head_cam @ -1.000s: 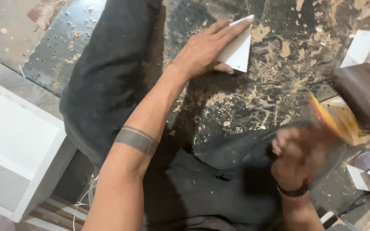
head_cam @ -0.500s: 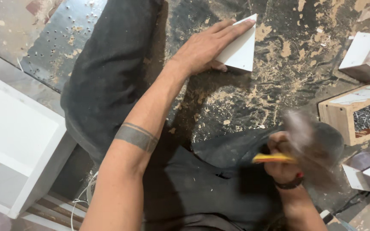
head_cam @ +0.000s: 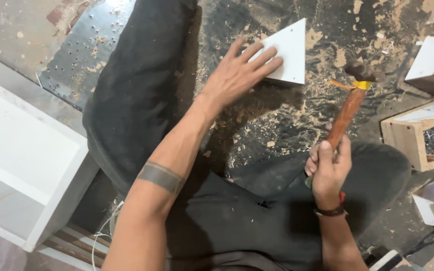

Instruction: The person sits on the workshop floor and hammers nails into small white triangular wood pieces, taking nails from a wooden nail box and driving them along the edges of each piece, working through several pieces one at a time.

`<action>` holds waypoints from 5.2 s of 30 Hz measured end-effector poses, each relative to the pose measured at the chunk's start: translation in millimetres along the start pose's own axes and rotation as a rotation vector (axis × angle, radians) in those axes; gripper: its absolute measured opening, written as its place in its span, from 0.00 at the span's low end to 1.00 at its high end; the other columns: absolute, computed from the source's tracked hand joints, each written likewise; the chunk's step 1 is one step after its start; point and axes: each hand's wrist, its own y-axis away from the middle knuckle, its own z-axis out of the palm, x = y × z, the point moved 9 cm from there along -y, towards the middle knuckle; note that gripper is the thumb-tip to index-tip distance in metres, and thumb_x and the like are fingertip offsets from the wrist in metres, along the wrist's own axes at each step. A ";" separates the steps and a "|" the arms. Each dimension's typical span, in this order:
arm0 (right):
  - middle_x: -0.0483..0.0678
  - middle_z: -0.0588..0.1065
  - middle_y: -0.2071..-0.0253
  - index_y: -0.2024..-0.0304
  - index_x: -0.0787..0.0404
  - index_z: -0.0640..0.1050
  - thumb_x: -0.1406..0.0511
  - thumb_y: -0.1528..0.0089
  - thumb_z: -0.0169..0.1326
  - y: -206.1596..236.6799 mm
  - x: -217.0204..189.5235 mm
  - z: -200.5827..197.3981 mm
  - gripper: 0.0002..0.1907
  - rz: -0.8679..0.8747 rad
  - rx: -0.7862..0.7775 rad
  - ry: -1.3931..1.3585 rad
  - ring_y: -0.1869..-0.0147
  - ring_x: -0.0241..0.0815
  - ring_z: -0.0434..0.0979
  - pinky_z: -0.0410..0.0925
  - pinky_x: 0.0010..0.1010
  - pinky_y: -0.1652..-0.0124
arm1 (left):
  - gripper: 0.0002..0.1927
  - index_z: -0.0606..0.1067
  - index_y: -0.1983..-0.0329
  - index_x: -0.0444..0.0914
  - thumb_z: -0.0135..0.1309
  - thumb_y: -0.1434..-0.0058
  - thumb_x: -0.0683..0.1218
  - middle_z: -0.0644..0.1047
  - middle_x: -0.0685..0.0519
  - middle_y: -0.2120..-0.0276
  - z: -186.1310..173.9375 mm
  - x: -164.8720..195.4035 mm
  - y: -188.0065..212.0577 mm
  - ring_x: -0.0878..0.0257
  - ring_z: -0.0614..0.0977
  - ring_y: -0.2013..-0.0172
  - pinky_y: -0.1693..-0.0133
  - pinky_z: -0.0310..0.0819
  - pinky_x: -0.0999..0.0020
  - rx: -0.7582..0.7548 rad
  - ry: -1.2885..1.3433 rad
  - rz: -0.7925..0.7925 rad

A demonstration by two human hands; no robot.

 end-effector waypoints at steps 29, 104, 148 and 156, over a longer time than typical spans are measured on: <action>0.41 0.65 0.72 0.36 0.64 0.67 0.64 0.28 0.48 -6.2 19.1 1.4 0.19 0.091 0.014 0.028 0.77 0.26 0.60 0.57 0.19 0.79 | 0.13 0.74 0.49 0.34 0.55 0.36 0.41 0.79 0.43 0.50 76.2 61.4 37.2 0.53 0.82 0.50 0.56 0.82 0.58 -0.530 0.291 0.021; 0.42 0.69 0.65 0.29 0.61 0.63 0.61 0.22 0.38 32.5 -71.6 48.5 0.20 -0.435 -0.198 0.321 0.72 0.28 0.64 0.63 0.18 0.75 | 0.34 0.70 0.37 0.38 0.69 0.46 0.45 0.79 0.46 0.46 8.7 -45.5 32.9 0.47 0.80 0.46 0.44 0.71 0.53 0.211 0.669 -0.471; 0.45 0.67 0.70 0.39 0.64 0.64 0.60 0.25 0.42 -0.2 13.3 5.5 0.17 -0.039 -0.044 -0.015 0.75 0.29 0.61 0.60 0.21 0.76 | 0.32 0.68 0.32 0.40 0.57 0.42 0.36 0.71 0.49 0.35 -18.7 -22.0 -9.3 0.50 0.71 0.35 0.33 0.63 0.55 0.307 0.424 -0.261; 0.45 0.67 0.70 0.44 0.64 0.66 0.58 0.25 0.41 -13.4 29.5 -0.6 0.16 0.072 0.017 -0.130 0.78 0.29 0.62 0.59 0.20 0.79 | 0.37 0.74 0.40 0.45 0.70 0.54 0.58 0.74 0.53 0.42 13.9 -17.1 -127.4 0.54 0.68 0.37 0.32 0.48 0.47 -0.244 0.221 -0.108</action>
